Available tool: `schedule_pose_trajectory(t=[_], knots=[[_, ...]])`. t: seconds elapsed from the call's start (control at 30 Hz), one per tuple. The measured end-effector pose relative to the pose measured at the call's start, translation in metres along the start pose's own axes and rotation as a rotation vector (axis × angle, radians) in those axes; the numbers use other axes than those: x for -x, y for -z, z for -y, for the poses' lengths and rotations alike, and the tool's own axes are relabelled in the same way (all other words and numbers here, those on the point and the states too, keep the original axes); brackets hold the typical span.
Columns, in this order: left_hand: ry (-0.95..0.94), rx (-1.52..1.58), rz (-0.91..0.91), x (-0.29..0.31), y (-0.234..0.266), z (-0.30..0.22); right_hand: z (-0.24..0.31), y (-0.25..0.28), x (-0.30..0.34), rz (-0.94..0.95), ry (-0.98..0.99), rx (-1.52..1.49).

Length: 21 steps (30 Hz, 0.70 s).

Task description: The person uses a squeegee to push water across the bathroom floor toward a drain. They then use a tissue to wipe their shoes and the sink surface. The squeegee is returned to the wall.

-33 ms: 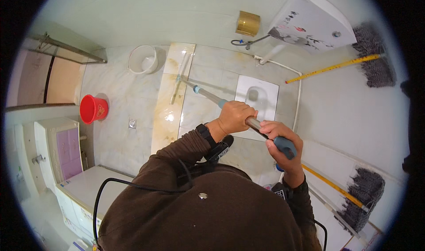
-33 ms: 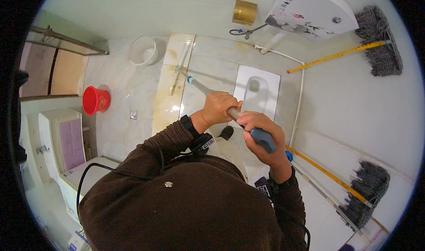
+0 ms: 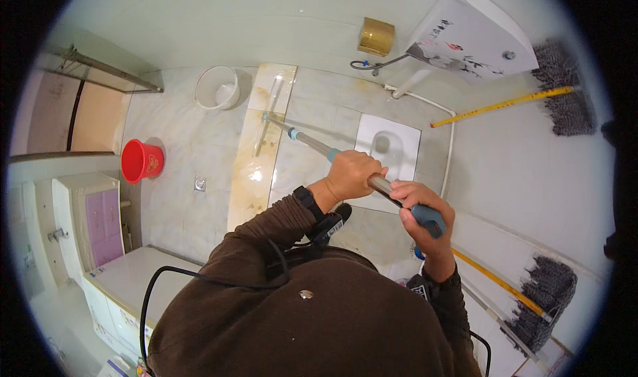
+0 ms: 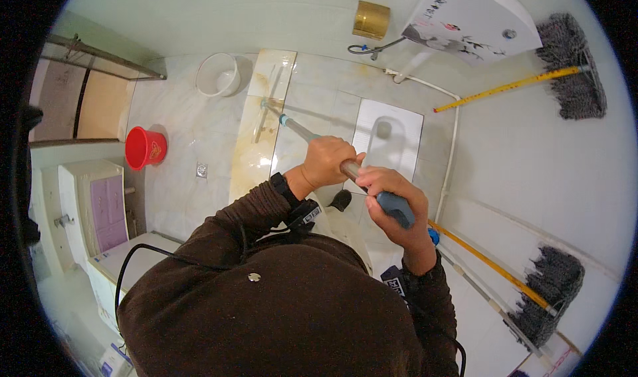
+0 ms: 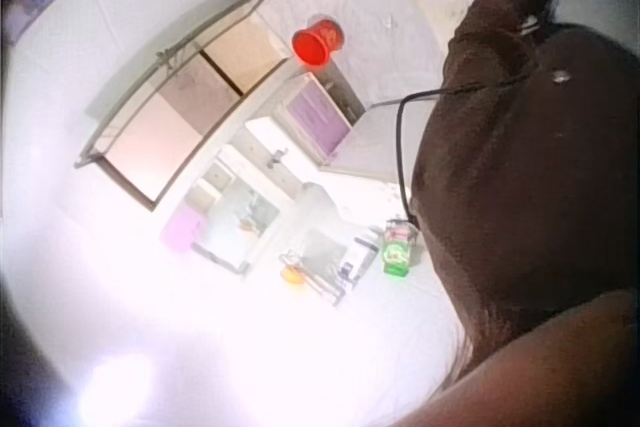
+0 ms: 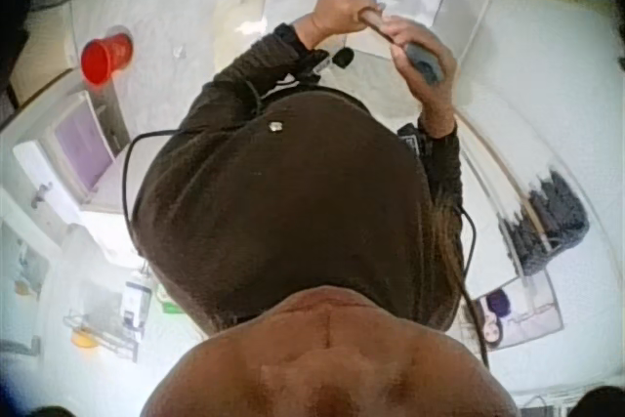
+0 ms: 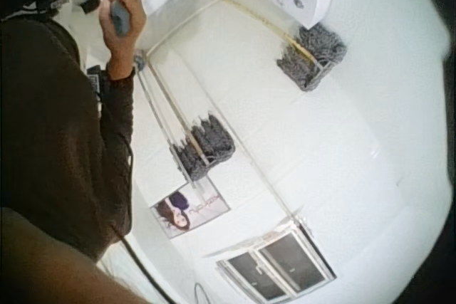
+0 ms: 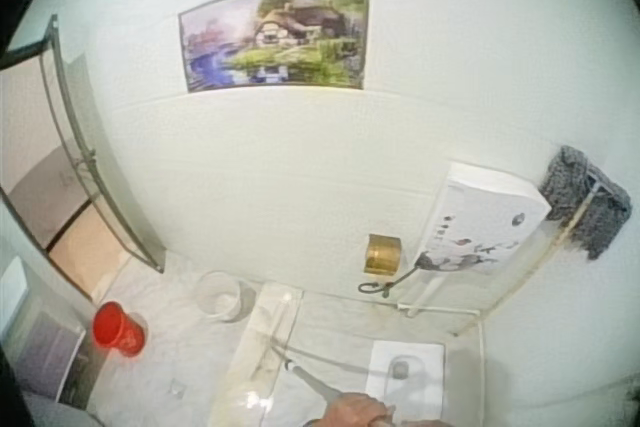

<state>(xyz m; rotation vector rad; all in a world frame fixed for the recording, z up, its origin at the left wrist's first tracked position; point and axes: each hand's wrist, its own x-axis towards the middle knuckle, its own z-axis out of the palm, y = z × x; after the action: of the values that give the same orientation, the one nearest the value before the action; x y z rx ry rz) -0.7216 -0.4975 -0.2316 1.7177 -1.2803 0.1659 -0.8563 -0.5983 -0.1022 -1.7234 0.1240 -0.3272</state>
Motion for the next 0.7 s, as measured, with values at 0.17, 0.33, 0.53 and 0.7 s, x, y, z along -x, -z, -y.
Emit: schedule_pose_trajectory(t=[0.17,0.33,0.53,0.7], knots=[[0.17,0.066,0.099,0.035,0.038,0.07,-0.039,-0.03,-0.03,0.063,0.075,-0.143],[0.364,0.008,0.244,0.067,0.046,0.128,-0.071,-0.059,-0.049,0.089,0.044,-0.205],[0.399,0.148,0.27,0.056,0.012,0.14,-0.064,-0.045,-0.055,-0.073,-0.009,-0.118],[0.343,0.265,0.24,0.03,-0.027,0.085,-0.018,-0.005,-0.031,-0.155,-0.095,-0.035]])
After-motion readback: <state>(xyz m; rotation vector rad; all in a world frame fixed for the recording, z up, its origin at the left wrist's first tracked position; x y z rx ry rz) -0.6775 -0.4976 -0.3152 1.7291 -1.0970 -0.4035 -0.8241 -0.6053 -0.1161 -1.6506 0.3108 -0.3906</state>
